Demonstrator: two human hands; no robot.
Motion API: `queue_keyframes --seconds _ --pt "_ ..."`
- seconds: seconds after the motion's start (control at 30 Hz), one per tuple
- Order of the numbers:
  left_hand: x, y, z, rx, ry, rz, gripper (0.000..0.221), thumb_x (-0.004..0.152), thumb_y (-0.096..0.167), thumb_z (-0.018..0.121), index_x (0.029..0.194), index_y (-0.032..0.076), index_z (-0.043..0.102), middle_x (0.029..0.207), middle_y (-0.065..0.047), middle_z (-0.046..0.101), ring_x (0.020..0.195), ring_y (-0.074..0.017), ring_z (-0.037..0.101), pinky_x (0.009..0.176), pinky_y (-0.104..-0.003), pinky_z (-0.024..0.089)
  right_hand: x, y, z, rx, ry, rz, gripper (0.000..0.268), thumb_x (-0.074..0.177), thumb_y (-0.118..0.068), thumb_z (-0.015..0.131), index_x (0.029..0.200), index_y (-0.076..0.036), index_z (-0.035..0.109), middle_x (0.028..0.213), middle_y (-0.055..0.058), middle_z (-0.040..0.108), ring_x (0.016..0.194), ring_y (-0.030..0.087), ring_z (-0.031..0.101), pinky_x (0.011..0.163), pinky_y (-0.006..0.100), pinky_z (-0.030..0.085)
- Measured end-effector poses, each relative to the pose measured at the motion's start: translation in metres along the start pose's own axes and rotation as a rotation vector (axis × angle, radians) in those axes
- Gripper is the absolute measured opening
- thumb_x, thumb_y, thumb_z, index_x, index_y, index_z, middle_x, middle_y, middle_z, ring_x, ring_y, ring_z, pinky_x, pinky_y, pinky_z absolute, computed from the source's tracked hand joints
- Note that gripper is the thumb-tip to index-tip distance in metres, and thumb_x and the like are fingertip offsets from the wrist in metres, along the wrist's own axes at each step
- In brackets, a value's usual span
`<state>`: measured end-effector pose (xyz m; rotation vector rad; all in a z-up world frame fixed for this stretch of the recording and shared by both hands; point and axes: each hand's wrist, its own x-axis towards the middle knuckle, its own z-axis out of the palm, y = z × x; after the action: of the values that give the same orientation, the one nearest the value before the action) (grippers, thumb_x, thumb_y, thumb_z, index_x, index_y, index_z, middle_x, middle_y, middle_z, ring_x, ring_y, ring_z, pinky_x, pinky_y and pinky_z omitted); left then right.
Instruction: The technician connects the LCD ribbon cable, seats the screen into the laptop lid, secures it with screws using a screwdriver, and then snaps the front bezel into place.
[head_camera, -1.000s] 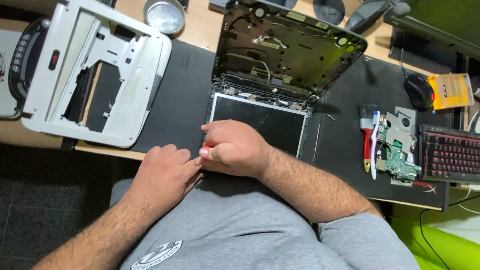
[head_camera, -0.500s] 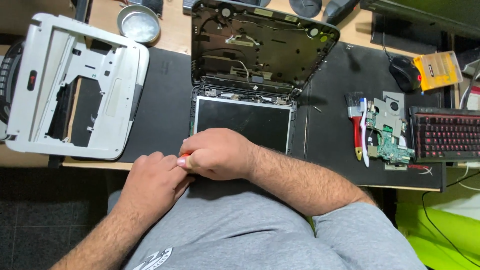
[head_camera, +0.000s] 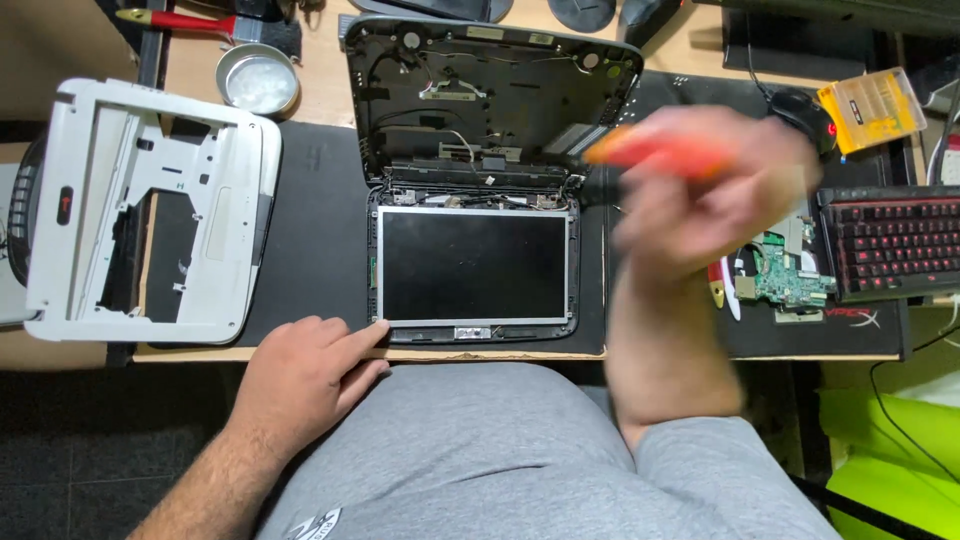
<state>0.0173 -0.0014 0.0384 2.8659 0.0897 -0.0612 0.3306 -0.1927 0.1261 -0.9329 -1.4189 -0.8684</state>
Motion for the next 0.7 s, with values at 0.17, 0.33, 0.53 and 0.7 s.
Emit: queue_keyframes --seconds 0.17,0.33,0.53,0.7 --pt "0.016 -0.01 0.003 -0.239 0.145 0.01 0.032 0.091 0.034 0.071 0.115 0.012 0.076 0.083 -0.001 0.071 0.076 -0.0207 0.065 0.066 -0.036 0.053 -0.064 0.06 -0.114 -0.335 0.161 0.456 0.035 0.103 0.021 0.054 0.13 0.0 0.048 0.112 0.033 0.06 0.103 0.042 0.065 0.08 0.05 0.065" --pt "0.036 -0.009 0.002 -0.388 0.4 0.077 0.016 0.091 0.021 0.075 0.098 0.007 0.079 0.086 -0.004 0.077 0.075 -0.0206 0.068 0.073 -0.035 0.053 -0.094 0.084 -0.141 -0.54 0.177 0.84 0.026 0.096 0.019 0.062 0.115 0.002 0.057 0.106 0.024 0.071 0.088 0.029 0.079 0.074 0.031 0.071" --pt "0.04 -0.01 0.009 -0.528 0.476 0.011 0.008 0.091 0.015 0.072 0.093 0.009 0.077 0.075 0.0 0.071 0.069 -0.0173 0.062 0.069 -0.032 0.049 -0.099 0.09 -0.129 -0.732 0.106 1.103 0.027 0.086 0.013 0.07 0.104 -0.006 0.062 0.1 0.009 0.074 0.092 0.018 0.08 0.081 0.026 0.074" --pt "0.04 -0.009 0.006 -0.489 0.442 0.029 0.01 0.089 0.016 0.072 0.092 0.008 0.078 0.08 -0.003 0.075 0.073 -0.0188 0.068 0.072 -0.034 0.053 -0.111 0.098 -0.133 -0.805 0.057 1.053 0.027 0.084 0.011 0.071 0.101 -0.008 0.063 0.098 0.007 0.074 0.091 0.017 0.078 0.083 0.029 0.071"
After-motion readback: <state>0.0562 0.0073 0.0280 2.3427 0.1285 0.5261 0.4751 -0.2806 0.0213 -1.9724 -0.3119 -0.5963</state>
